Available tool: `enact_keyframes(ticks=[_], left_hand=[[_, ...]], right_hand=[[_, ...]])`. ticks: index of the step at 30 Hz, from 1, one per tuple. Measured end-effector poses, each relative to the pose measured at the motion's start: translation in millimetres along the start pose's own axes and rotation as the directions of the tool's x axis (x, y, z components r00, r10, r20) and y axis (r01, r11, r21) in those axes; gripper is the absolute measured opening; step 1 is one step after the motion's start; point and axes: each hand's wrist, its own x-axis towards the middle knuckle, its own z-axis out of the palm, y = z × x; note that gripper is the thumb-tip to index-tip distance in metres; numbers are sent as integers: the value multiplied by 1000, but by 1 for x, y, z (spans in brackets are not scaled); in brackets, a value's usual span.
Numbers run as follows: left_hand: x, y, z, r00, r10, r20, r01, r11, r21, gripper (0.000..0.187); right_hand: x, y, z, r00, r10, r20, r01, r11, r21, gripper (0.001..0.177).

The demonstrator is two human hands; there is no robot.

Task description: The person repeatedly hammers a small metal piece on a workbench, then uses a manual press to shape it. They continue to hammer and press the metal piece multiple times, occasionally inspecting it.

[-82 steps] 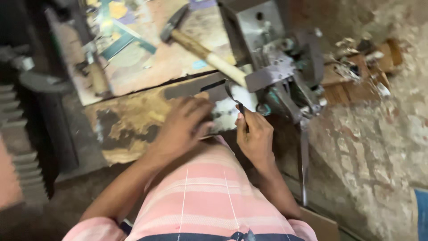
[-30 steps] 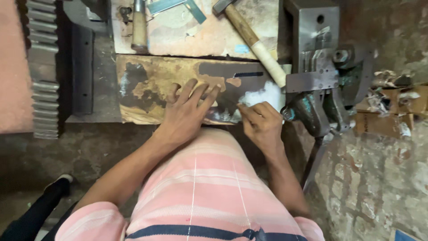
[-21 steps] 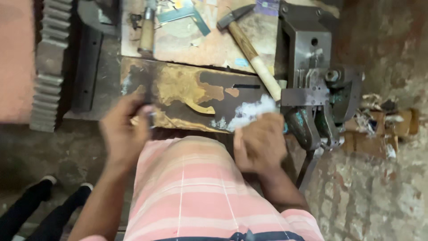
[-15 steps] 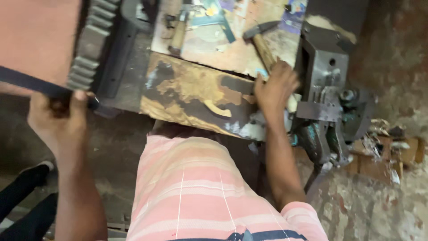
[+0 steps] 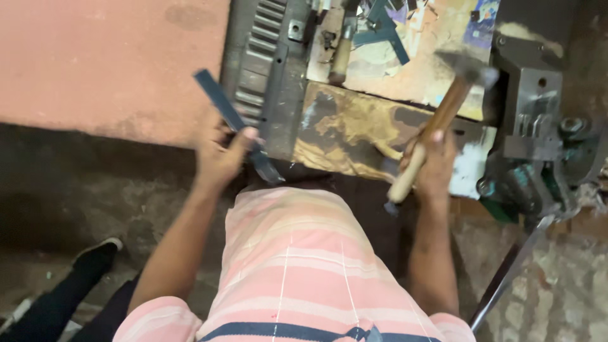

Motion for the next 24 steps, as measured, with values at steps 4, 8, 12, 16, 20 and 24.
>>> enact_keyframes(ticks=[4,8,12,16,20,24], left_hand=[[-13,2,42,996,-3,93,5,1000,-23,24],[-13,11,35,977,137,165,-171,961,216,18],[4,11,9,965,40,261,-112,958,264,20],[15,8,5,911,158,380,-237,956,171,30],[14,3,6,893,259,368,-389,855,343,42],[16,-14,5,914,321,247,-404,773,490,68]], right_hand=[[-76,6,77,976,215,30,-214,934,286,45],[-130,-20,118,983,167,69,-176,972,155,39],[-176,-27,136,999,44,11,-45,982,183,33],[-204,-23,158,989,136,-61,-141,985,-99,36],[-211,-28,172,968,250,-32,-251,951,-179,48],[-214,-34,174,990,141,0,-139,974,-177,54]])
